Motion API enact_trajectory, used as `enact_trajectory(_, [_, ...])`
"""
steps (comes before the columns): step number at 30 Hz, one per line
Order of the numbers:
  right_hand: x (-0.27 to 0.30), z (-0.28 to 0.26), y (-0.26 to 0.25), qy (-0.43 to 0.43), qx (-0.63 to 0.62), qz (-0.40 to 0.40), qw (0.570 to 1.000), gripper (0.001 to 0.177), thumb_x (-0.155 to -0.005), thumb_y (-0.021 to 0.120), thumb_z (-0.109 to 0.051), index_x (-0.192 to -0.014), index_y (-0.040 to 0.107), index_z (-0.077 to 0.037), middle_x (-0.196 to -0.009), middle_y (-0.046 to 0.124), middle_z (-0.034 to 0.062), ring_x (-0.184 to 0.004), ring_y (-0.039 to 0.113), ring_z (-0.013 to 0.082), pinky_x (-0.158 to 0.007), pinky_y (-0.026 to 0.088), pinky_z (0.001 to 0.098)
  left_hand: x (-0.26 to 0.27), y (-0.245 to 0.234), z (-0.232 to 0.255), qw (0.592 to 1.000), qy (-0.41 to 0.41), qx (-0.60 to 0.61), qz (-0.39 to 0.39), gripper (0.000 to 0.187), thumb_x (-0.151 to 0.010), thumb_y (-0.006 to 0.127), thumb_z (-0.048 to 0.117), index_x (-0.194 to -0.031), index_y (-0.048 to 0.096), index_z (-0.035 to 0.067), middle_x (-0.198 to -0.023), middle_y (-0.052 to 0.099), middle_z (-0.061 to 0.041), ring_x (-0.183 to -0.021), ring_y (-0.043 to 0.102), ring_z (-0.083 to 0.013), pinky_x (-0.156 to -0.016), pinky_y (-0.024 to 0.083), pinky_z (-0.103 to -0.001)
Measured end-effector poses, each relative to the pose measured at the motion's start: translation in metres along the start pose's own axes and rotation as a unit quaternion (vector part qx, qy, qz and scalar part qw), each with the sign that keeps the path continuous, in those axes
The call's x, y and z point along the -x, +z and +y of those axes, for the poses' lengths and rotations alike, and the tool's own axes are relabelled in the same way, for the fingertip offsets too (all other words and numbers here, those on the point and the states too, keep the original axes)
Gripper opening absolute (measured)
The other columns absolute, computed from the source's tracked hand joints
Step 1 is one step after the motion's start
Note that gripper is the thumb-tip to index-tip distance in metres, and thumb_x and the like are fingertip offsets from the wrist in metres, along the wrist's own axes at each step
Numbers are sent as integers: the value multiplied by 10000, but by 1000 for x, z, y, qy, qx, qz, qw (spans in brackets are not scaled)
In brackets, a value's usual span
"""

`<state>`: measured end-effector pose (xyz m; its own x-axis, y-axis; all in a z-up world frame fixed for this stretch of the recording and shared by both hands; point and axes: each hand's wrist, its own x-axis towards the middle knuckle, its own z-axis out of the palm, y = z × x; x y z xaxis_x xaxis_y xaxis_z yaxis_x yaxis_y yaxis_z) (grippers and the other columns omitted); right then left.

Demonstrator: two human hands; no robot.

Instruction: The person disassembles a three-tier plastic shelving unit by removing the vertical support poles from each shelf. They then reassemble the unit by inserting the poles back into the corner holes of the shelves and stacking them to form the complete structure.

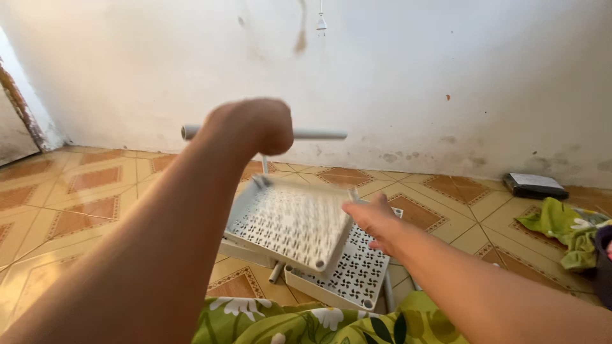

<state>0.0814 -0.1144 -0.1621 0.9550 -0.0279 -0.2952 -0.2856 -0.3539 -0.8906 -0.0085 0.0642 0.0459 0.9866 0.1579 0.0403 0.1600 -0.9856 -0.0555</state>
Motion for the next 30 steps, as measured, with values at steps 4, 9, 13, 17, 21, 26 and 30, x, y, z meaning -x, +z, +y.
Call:
enact_trajectory(4, [-18, 35, 1, 106, -19, -33, 994, 721, -911, 646, -448, -1545, 413, -198, -1610, 376, 116, -1420, 468, 357, -1107, 479, 588, -5, 41, -15, 998, -4, 4, -69, 339, -986, 525, 123, -1286, 680, 92, -1117, 751, -128, -951, 706, -227, -900, 579, -452])
enact_trajectory(9, [0, 67, 5, 124, 55, -94, 986, 761, -953, 635, -463, -1579, 312, -172, -1605, 394, 170, -1437, 438, 356, -1130, 423, 605, -15, 113, -30, 987, 3, 11, -160, 312, -1018, 539, 194, -1278, 674, 87, -1071, 764, -106, -919, 711, -190, -863, 588, -406])
enact_trajectory(13, [30, 62, 13, 47, 213, -139, 966, 815, -916, 628, -426, -1605, 207, -313, -1579, 385, 104, -1422, 486, 299, -1148, 461, 524, -21, 150, -28, 975, -2, 12, -223, 307, -1007, 537, 179, -1260, 653, 49, -1078, 754, -133, -930, 720, -215, -867, 592, -408])
enact_trajectory(17, [39, 59, 23, -149, 372, -181, 898, 844, -942, 650, -299, -1622, 150, -336, -1689, 71, 107, -1480, 338, 338, -1201, 386, 434, -25, 184, -20, 960, -11, 40, -277, 306, -996, 535, 164, -1242, 633, 10, -1085, 744, -159, -942, 729, -239, -871, 596, -410])
enact_trajectory(21, [30, 64, 37, -246, 458, -198, 831, 834, -964, 633, -206, -1616, 113, -196, -1687, 48, 154, -1516, 256, 358, -1204, 309, 433, -27, 221, -24, 945, -23, 123, -303, 308, -985, 533, 149, -1224, 612, -29, -1091, 734, -186, -953, 738, -264, -874, 600, -412])
enact_trajectory(26, [16, 67, 41, -164, 454, -132, 865, 664, -936, 623, -230, -1532, 340, -159, -1482, 424, 121, -1310, 541, 285, -1099, 471, 392, -22, 254, -15, 936, -47, 284, -201, 314, -971, 531, 130, -1201, 587, -77, -1100, 722, -219, -967, 750, -295, -879, 605, -414])
enact_trajectory(30, [8, 72, 32, -204, 429, -43, 879, 311, -883, 717, -308, -1035, 760, -40, -1196, 682, 169, -1112, 691, 287, -986, 550, 381, -19, 266, 10, 913, -63, 357, -184, 330, -966, 514, 123, -1202, 554, -104, -1124, 715, -236, -1007, 768, -320, -907, 618, -411])
